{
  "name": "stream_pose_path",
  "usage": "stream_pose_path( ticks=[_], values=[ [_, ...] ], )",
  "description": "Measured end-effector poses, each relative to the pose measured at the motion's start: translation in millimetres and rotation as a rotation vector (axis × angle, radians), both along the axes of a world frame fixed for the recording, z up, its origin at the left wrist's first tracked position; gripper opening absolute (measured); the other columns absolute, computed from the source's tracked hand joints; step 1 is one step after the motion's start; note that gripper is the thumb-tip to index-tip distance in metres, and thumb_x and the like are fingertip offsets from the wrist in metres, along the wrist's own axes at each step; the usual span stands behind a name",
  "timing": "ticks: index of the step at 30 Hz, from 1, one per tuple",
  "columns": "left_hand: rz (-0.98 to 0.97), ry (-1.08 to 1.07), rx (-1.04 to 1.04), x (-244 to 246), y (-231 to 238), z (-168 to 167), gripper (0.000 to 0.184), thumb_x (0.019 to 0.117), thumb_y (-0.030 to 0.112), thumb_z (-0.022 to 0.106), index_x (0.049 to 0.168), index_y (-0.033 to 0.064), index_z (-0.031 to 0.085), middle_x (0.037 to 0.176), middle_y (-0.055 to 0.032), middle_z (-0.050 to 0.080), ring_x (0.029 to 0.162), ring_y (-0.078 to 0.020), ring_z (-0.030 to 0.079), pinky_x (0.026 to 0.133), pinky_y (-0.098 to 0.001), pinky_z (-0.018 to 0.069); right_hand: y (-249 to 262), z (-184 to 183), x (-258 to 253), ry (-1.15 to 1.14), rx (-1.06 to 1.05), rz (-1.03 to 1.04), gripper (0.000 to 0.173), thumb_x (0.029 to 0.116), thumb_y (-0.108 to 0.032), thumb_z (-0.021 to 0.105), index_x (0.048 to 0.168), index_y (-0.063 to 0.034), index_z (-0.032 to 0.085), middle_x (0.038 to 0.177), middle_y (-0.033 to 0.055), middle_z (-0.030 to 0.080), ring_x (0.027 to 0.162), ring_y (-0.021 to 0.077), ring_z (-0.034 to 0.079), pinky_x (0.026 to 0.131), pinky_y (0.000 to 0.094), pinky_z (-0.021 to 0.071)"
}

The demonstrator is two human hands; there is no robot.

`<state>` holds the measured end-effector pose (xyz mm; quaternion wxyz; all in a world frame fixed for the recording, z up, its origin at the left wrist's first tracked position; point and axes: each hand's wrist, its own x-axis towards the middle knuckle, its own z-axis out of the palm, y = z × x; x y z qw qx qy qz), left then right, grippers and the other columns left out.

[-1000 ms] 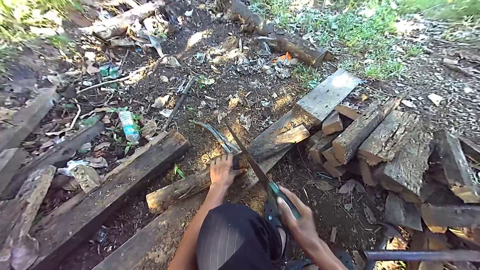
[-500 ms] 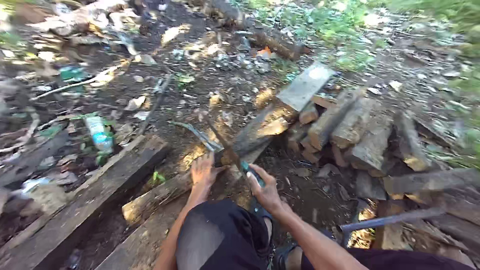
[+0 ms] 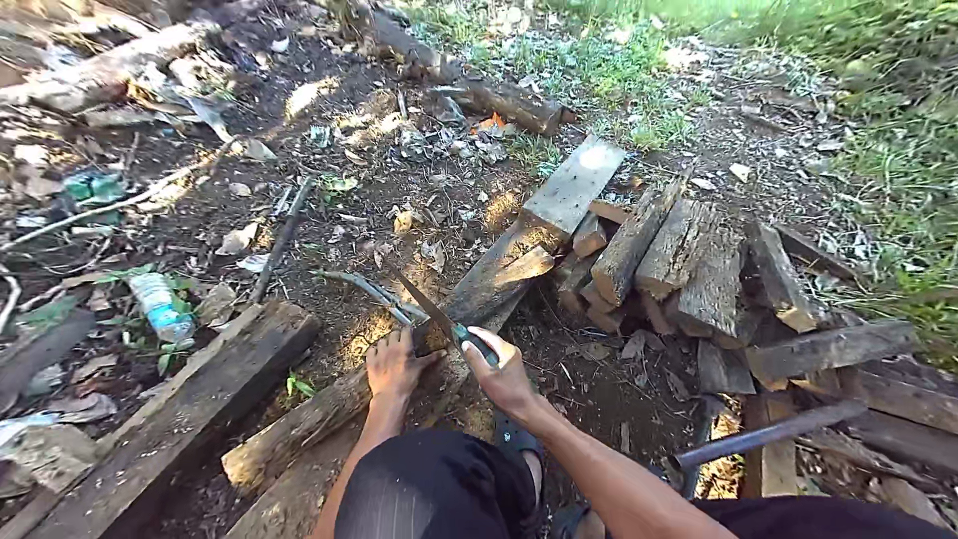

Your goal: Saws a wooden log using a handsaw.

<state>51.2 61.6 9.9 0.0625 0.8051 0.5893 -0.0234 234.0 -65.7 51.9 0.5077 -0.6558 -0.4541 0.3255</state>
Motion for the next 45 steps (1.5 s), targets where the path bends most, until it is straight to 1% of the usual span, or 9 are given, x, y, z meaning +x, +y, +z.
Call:
stream_pose_path(
  ticks=[3,8,16,20,24,32,36,40,45],
  values=[
    [-0.001,0.005,-0.012,2,1,5,0.100,0.0702,0.086,0.068,0.140,0.0147,0.059,0.133,-0.0159,0.066,0.119,-0.0388,0.063,0.099,-0.0622,0.0471,-71,3,8,-0.078,0.028,0.024,0.041,0.1024,-0.032,0.061,0.136,-0.0079,0.065,0.120,0.0044,0.074,0.100,0.0096,0.073,0.089,0.0342,0.0626],
    [-0.010,0.020,-0.012,3,0,0,0.097,0.0722,0.088,0.063,0.139,0.0163,0.061,0.129,-0.0135,0.068,0.118,-0.0363,0.063,0.101,-0.0602,0.0459,-212,43,43,-0.003,-0.050,0.012,0.038,0.1023,-0.019,0.060,0.136,-0.0019,0.063,0.093,0.0096,0.074,0.062,0.0141,0.068,0.056,0.0365,0.0623],
    [-0.002,0.025,-0.014,0,0,-1,0.098,0.0720,0.088,0.062,0.139,0.0169,0.060,0.127,-0.0126,0.069,0.116,-0.0358,0.065,0.099,-0.0588,0.0482,10,-2,1,0.052,-0.022,0.016,0.041,0.1013,-0.031,0.061,0.133,-0.0056,0.067,0.113,0.0082,0.074,0.069,0.0114,0.069,0.062,0.0331,0.0612],
    [0.004,0.033,-0.032,6,2,4,0.095,0.0725,0.087,0.063,0.137,0.0181,0.061,0.127,-0.0125,0.068,0.117,-0.0347,0.064,0.100,-0.0573,0.0476,-88,5,18,-0.037,-0.005,0.033,0.041,0.1027,-0.028,0.060,0.136,-0.0053,0.064,0.115,0.0062,0.074,0.082,0.0101,0.072,0.073,0.0330,0.0640],
    [0.005,0.036,0.008,8,1,-1,0.093,0.0717,0.088,0.064,0.134,0.0198,0.063,0.123,-0.0095,0.069,0.111,-0.0320,0.065,0.096,-0.0554,0.0492,-207,47,49,-0.005,-0.093,0.023,0.039,0.1028,-0.021,0.059,0.135,0.0002,0.062,0.087,0.0075,0.073,0.058,0.0129,0.066,0.053,0.0351,0.0612],
    [-0.004,-0.007,-0.016,5,3,1,0.091,0.0738,0.083,0.067,0.139,0.0196,0.061,0.127,-0.0116,0.069,0.117,-0.0336,0.064,0.101,-0.0573,0.0475,-9,-4,12,0.111,-0.006,0.007,0.040,0.1020,-0.028,0.061,0.133,-0.0028,0.066,0.098,0.0080,0.074,0.057,0.0118,0.064,0.052,0.0320,0.0593],
    [-0.013,-0.021,-0.007,6,2,7,0.093,0.0734,0.084,0.067,0.142,0.0207,0.059,0.130,-0.0122,0.068,0.119,-0.0357,0.064,0.101,-0.0606,0.0468,-90,4,23,-0.037,0.019,0.033,0.041,0.1023,-0.028,0.061,0.136,-0.0041,0.064,0.115,0.0065,0.074,0.086,0.0097,0.073,0.078,0.0334,0.0636],
    [-0.013,-0.008,-0.011,5,-1,4,0.094,0.0723,0.085,0.067,0.139,0.0191,0.061,0.127,-0.0129,0.068,0.117,-0.0356,0.064,0.101,-0.0611,0.0453,-206,37,47,-0.016,-0.049,0.014,0.040,0.1033,-0.028,0.059,0.136,-0.0057,0.064,0.090,0.0052,0.074,0.060,0.0112,0.066,0.054,0.0332,0.0608],
    [-0.013,-0.006,0.006,5,-2,-6,0.095,0.0714,0.084,0.070,0.140,0.0190,0.060,0.126,-0.0130,0.068,0.116,-0.0351,0.064,0.100,-0.0600,0.0464,-65,-1,18,-0.027,0.038,-0.001,0.036,0.1023,-0.024,0.061,0.131,-0.0037,0.067,0.115,0.0072,0.075,0.090,0.0111,0.073,0.081,0.0337,0.0638]
  ],
)
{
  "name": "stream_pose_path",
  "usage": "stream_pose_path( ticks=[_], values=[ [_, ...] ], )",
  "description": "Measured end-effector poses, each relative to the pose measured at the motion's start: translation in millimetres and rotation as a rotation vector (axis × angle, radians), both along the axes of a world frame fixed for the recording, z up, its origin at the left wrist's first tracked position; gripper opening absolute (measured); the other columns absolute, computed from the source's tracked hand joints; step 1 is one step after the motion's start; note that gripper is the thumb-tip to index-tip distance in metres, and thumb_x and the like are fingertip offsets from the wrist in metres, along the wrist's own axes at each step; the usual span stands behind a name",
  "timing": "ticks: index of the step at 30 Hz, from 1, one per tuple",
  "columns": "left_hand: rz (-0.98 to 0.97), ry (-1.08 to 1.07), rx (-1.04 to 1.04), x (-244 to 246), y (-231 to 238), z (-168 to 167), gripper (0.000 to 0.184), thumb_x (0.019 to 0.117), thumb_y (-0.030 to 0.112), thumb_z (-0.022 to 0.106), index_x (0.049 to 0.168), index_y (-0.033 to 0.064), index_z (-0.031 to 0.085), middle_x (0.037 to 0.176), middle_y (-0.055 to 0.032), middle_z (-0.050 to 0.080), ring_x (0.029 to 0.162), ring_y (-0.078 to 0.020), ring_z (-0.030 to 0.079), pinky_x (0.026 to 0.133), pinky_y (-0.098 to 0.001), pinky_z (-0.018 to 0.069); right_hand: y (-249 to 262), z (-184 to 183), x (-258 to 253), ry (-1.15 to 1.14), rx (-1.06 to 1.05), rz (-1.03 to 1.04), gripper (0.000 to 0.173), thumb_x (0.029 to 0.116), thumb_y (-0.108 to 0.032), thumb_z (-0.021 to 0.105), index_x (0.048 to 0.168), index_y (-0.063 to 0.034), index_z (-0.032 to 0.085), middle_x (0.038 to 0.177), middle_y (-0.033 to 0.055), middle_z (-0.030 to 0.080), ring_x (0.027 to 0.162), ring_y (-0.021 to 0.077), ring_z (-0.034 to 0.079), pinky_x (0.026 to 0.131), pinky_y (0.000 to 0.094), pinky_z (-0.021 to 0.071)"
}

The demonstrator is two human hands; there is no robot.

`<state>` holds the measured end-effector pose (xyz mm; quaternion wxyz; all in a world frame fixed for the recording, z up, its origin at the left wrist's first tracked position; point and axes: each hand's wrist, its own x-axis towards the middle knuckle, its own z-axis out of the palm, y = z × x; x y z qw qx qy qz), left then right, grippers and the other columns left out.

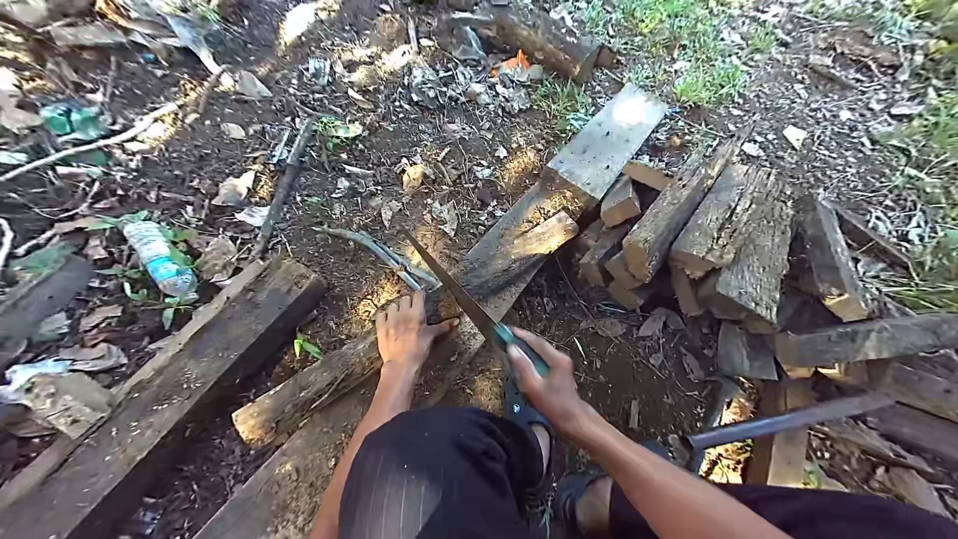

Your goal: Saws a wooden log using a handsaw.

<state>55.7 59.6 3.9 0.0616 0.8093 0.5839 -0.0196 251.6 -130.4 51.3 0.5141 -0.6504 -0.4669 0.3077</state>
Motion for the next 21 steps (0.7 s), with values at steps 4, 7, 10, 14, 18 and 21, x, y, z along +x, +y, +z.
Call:
stream_pose_path(
  ticks=[4,7,10,14,18,21],
  values=[
    [0.018,-0.021,-0.038,-4,3,6,0.093,0.0736,0.082,0.069,0.145,0.0238,0.057,0.130,-0.0120,0.068,0.120,-0.0350,0.063,0.104,-0.0607,0.0448,85,-6,-22,0.071,-0.064,0.008,0.041,0.1005,-0.034,0.063,0.132,-0.0091,0.068,0.111,0.0074,0.075,0.086,0.0133,0.073,0.080,0.0373,0.0625],
    [0.007,-0.001,-0.020,2,7,6,0.095,0.0719,0.086,0.066,0.142,0.0216,0.059,0.129,-0.0120,0.068,0.119,-0.0356,0.063,0.101,-0.0604,0.0464,30,-9,-3,0.012,-0.017,0.032,0.040,0.1024,-0.030,0.061,0.135,-0.0070,0.066,0.112,0.0062,0.075,0.082,0.0105,0.073,0.074,0.0339,0.0638],
    [0.007,0.015,-0.007,0,2,6,0.093,0.0723,0.087,0.064,0.138,0.0210,0.063,0.125,-0.0100,0.070,0.115,-0.0328,0.065,0.099,-0.0579,0.0477,-84,18,19,0.017,-0.093,0.036,0.041,0.1029,-0.028,0.060,0.137,-0.0068,0.063,0.105,0.0052,0.075,0.071,0.0112,0.070,0.063,0.0352,0.0637],
    [0.000,0.017,0.051,-1,2,-1,0.092,0.0707,0.088,0.065,0.135,0.0224,0.064,0.122,-0.0078,0.070,0.112,-0.0307,0.066,0.096,-0.0555,0.0494,-128,38,29,0.047,-0.091,0.022,0.038,0.1035,-0.023,0.060,0.137,-0.0046,0.063,0.089,0.0048,0.073,0.062,0.0113,0.067,0.055,0.0327,0.0614],
    [-0.009,-0.023,0.026,0,1,1,0.093,0.0724,0.084,0.068,0.140,0.0209,0.060,0.129,-0.0123,0.068,0.118,-0.0360,0.064,0.101,-0.0613,0.0474,27,-8,-3,-0.021,0.059,0.014,0.036,0.1022,-0.024,0.061,0.131,-0.0025,0.067,0.115,0.0078,0.074,0.089,0.0098,0.073,0.079,0.0322,0.0638],
    [-0.012,-0.038,0.027,-4,1,4,0.095,0.0723,0.085,0.066,0.140,0.0184,0.061,0.128,-0.0137,0.069,0.116,-0.0377,0.065,0.097,-0.0613,0.0484,81,-4,-11,0.062,-0.067,0.021,0.041,0.1004,-0.034,0.062,0.132,-0.0078,0.069,0.116,0.0078,0.074,0.097,0.0128,0.072,0.090,0.0366,0.0605]
  ],
)
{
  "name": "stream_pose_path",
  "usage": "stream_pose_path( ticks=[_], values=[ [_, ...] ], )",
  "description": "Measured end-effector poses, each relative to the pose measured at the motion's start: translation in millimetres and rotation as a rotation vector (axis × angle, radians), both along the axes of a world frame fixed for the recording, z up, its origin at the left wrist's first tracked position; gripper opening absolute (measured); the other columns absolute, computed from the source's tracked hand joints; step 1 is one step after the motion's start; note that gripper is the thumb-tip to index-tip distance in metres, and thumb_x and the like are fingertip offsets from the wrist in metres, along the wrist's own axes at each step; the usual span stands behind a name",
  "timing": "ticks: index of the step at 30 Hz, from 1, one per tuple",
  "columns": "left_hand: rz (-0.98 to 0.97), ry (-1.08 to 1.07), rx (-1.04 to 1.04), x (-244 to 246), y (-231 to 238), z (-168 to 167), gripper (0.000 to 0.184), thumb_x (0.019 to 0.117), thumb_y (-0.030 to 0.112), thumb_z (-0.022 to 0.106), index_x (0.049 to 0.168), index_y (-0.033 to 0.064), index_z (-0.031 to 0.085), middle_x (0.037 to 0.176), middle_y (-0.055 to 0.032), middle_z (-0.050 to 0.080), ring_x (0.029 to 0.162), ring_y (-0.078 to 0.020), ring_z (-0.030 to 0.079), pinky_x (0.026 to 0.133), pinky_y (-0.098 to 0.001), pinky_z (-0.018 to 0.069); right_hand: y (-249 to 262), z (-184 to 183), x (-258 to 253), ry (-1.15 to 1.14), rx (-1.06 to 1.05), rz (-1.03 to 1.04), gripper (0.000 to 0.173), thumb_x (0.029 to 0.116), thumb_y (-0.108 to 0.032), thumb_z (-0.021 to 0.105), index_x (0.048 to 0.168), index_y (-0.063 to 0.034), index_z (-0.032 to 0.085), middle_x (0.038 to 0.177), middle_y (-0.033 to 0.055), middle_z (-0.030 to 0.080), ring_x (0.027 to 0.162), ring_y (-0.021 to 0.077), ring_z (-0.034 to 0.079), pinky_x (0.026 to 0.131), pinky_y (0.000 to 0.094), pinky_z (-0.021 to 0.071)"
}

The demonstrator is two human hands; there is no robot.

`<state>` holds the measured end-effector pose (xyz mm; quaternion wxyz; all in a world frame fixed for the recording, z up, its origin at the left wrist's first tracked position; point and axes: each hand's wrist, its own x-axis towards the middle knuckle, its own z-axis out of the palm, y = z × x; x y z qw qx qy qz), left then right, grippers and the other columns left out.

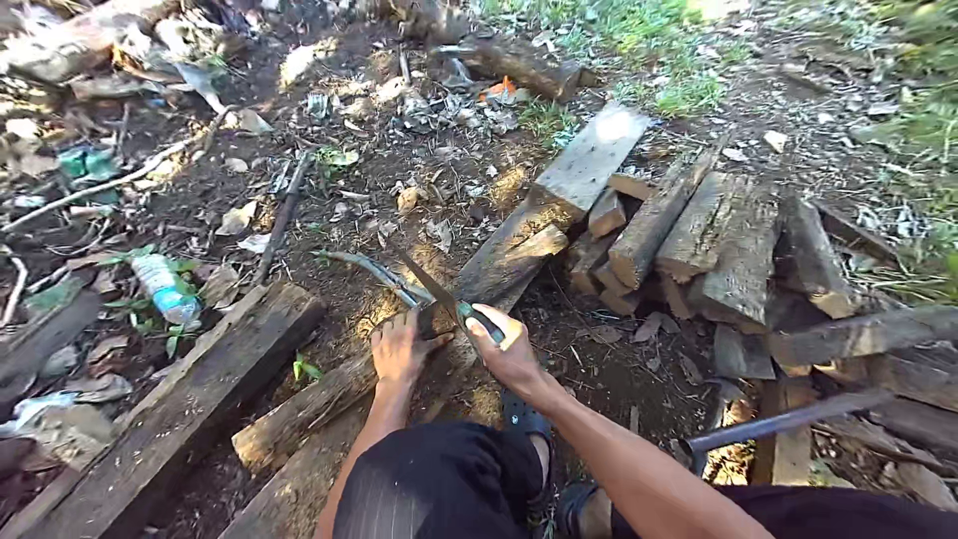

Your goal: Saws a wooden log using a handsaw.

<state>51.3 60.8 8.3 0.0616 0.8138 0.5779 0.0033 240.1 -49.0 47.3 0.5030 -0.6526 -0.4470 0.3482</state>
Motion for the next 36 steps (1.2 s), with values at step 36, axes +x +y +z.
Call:
stream_pose_path(
  ticks=[36],
  values=[
    [0.024,0.030,-0.027,8,7,4,0.089,0.0721,0.084,0.067,0.135,0.0212,0.063,0.126,-0.0097,0.069,0.116,-0.0325,0.065,0.099,-0.0577,0.0482,-74,-5,11,-0.013,0.045,0.004,0.041,0.1025,-0.029,0.061,0.135,-0.0046,0.065,0.109,0.0075,0.074,0.072,0.0123,0.071,0.065,0.0352,0.0634]
  ],
)
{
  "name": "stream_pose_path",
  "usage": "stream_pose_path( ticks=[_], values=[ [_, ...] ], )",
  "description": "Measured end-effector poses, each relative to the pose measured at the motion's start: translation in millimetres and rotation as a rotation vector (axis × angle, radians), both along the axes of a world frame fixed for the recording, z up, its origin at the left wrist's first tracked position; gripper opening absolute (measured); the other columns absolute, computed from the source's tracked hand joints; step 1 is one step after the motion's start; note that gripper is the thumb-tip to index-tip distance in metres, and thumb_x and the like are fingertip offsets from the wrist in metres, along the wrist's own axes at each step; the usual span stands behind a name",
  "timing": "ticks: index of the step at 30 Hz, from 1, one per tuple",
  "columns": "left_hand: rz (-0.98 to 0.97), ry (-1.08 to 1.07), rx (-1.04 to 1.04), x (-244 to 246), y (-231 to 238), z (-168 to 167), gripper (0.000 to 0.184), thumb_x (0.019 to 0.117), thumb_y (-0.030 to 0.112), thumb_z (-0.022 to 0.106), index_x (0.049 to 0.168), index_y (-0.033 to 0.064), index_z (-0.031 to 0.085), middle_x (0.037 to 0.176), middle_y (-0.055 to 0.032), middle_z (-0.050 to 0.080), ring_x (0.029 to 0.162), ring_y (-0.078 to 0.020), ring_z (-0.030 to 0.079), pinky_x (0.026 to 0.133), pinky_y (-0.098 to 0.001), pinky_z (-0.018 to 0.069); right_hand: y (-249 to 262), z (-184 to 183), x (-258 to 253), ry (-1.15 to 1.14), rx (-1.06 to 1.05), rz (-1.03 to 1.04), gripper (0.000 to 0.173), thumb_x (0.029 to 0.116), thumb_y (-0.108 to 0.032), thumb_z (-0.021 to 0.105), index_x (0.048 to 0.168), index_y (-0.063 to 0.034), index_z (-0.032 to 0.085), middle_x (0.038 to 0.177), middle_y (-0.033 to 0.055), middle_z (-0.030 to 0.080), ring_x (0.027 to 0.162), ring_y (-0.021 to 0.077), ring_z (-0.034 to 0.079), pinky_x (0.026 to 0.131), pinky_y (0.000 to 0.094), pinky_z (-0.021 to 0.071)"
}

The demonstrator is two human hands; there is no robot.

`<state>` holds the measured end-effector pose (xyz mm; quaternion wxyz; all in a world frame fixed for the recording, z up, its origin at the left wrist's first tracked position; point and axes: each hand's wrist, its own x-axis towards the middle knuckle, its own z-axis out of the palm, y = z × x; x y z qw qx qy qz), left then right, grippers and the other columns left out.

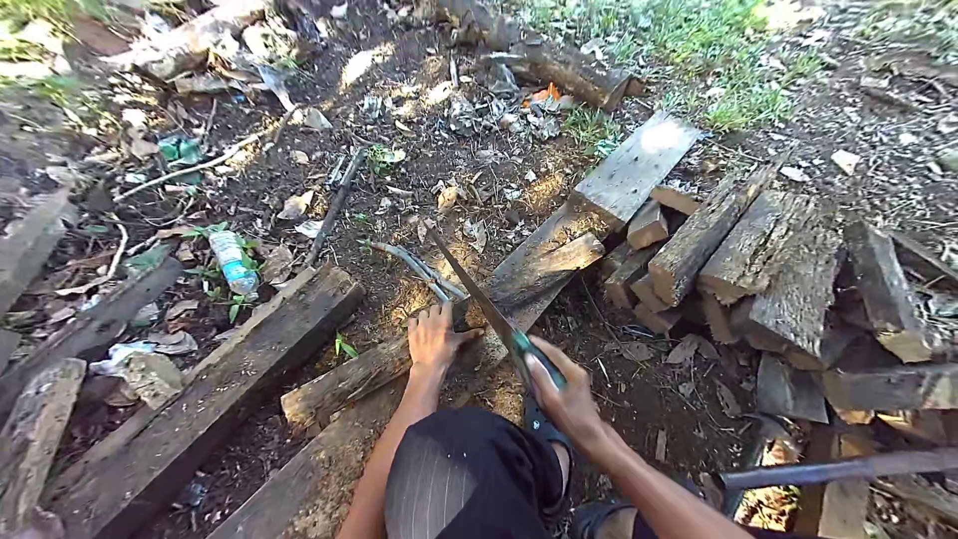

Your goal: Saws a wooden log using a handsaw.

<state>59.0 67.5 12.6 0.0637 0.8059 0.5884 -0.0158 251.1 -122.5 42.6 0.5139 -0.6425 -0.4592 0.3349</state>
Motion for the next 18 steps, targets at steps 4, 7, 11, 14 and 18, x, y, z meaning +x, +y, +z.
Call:
stream_pose_path(
  ticks=[4,7,11,14,18],
  values=[
    [0.020,0.006,-0.021,1,-3,-2,0.089,0.0706,0.085,0.068,0.136,0.0240,0.063,0.126,-0.0069,0.069,0.114,-0.0305,0.064,0.099,-0.0561,0.0474,-140,38,28,-0.006,-0.082,-0.007,0.040,0.1027,-0.024,0.060,0.136,-0.0021,0.063,0.091,0.0063,0.074,0.061,0.0115,0.067,0.055,0.0336,0.0614],
    [0.015,0.020,-0.002,3,0,-6,0.090,0.0692,0.086,0.069,0.135,0.0246,0.063,0.123,-0.0066,0.069,0.110,-0.0304,0.065,0.097,-0.0550,0.0480,-105,27,23,-0.033,-0.043,-0.020,0.039,0.1032,-0.025,0.058,0.135,-0.0043,0.064,0.093,0.0054,0.075,0.061,0.0118,0.067,0.055,0.0343,0.0617],
    [0.009,-0.001,-0.014,6,2,-7,0.090,0.0715,0.081,0.071,0.141,0.0241,0.060,0.128,-0.0088,0.069,0.116,-0.0330,0.064,0.099,-0.0573,0.0481,61,-15,-19,-0.065,0.077,-0.076,0.037,0.1011,-0.025,0.063,0.128,-0.0013,0.068,0.110,0.0100,0.075,0.080,0.0125,0.073,0.072,0.0349,0.0640],
    [-0.011,-0.016,0.028,-7,2,-9,0.091,0.0723,0.082,0.069,0.140,0.0227,0.061,0.129,-0.0113,0.069,0.118,-0.0358,0.065,0.101,-0.0609,0.0482,76,-17,-31,-0.062,0.030,-0.089,0.039,0.1006,-0.031,0.063,0.131,-0.0072,0.068,0.111,0.0067,0.075,0.088,0.0115,0.073,0.081,0.0354,0.0629],
    [-0.060,-0.056,0.096,-4,3,-12,0.093,0.0706,0.082,0.072,0.138,0.0186,0.063,0.131,-0.0122,0.069,0.119,-0.0360,0.065,0.102,-0.0640,0.0463,66,-17,-15,0.034,-0.004,-0.049,0.043,0.1018,-0.034,0.062,0.137,-0.0093,0.064,0.120,0.0078,0.073,0.102,0.0125,0.072,0.093,0.0361,0.0598]
  ],
)
